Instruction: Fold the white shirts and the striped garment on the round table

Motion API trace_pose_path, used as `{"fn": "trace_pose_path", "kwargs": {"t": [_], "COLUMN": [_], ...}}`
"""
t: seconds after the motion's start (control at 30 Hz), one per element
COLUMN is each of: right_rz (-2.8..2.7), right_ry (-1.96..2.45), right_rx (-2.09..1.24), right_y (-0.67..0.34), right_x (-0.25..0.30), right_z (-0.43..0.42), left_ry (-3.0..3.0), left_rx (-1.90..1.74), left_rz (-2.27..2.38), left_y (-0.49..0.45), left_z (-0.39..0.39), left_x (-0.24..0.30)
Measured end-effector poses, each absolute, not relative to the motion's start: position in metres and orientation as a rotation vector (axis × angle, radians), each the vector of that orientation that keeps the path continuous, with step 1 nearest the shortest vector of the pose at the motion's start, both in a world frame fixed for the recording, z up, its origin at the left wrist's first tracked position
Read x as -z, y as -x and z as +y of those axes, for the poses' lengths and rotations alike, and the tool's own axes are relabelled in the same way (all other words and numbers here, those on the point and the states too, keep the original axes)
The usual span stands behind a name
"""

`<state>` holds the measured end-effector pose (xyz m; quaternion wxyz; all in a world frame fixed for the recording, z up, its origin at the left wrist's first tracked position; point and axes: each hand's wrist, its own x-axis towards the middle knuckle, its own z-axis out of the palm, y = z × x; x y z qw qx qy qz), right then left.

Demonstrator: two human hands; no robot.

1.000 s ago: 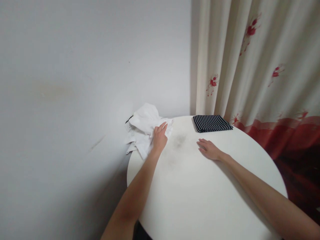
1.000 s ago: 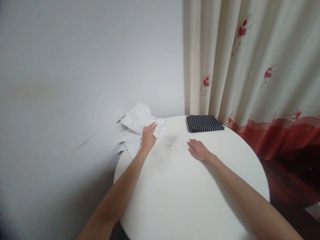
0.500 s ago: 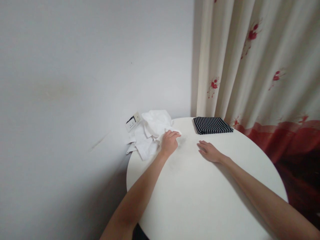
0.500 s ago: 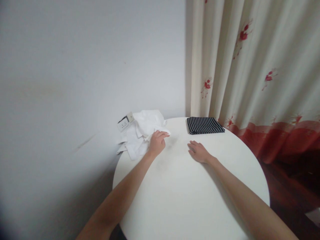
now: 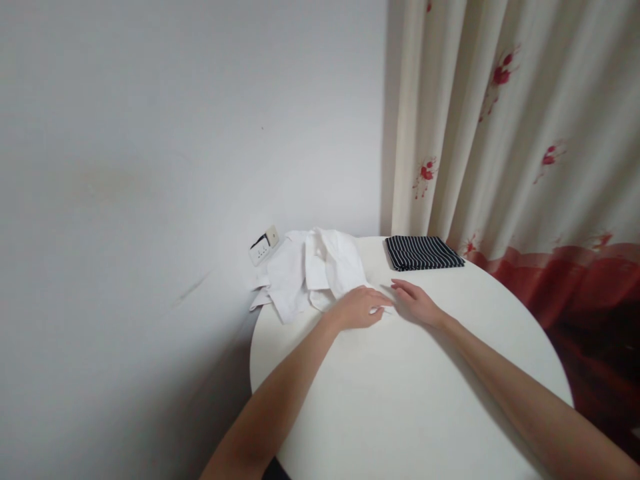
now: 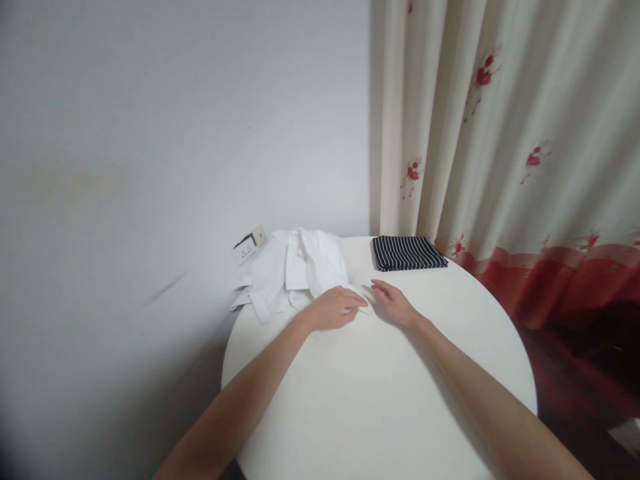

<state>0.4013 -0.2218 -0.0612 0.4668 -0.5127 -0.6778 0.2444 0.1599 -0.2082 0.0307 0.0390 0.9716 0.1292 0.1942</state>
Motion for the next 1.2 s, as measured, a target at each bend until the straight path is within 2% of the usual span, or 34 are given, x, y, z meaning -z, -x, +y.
{"fn": "trace_pose_path", "kwargs": {"t": [0.07, 0.2, 0.3, 0.53, 0.8, 0.97, 1.2], "right_rz": [-1.653, -1.715, -1.833, -1.955, -1.82, -1.716, -1.75], "right_ry": [1.201, 1.162, 1.205, 1.211, 1.099, 0.96, 0.844], "right_rx": [-0.675, -0.755, -0.678, -0.596, -1.028, -1.098, -1.379], "right_y": [-0.392, -0.376, -0.37, -0.366, -0.366, -0.36, -0.359], "right_x": [0.059, 0.057, 0.055, 0.051, 0.039, 0.02, -0.009], "right_z": [-0.226, -0.233, -0.237, -0.239, -0.247, -0.254, -0.269], "left_ry": [-2.921, -2.56, -2.272, -2.244, -2.196, -1.955, -1.972], "left_rx": [-0.828, -1.471, -1.562, -1.375, -1.597, -1.795, -1.798], "left_rz": [0.573, 1.372, 1.708, 1.521, 1.408, 1.327, 1.238], "left_y": [-0.156, -0.138, -0.12, -0.108, -0.11, -0.113, -0.121], "left_z": [-0.206, -0.182, -0.155, -0.124, -0.128, -0.138, -0.151], "left_x": [-0.037, -0.038, -0.022, 0.011, -0.004, -0.021, -0.03]}}
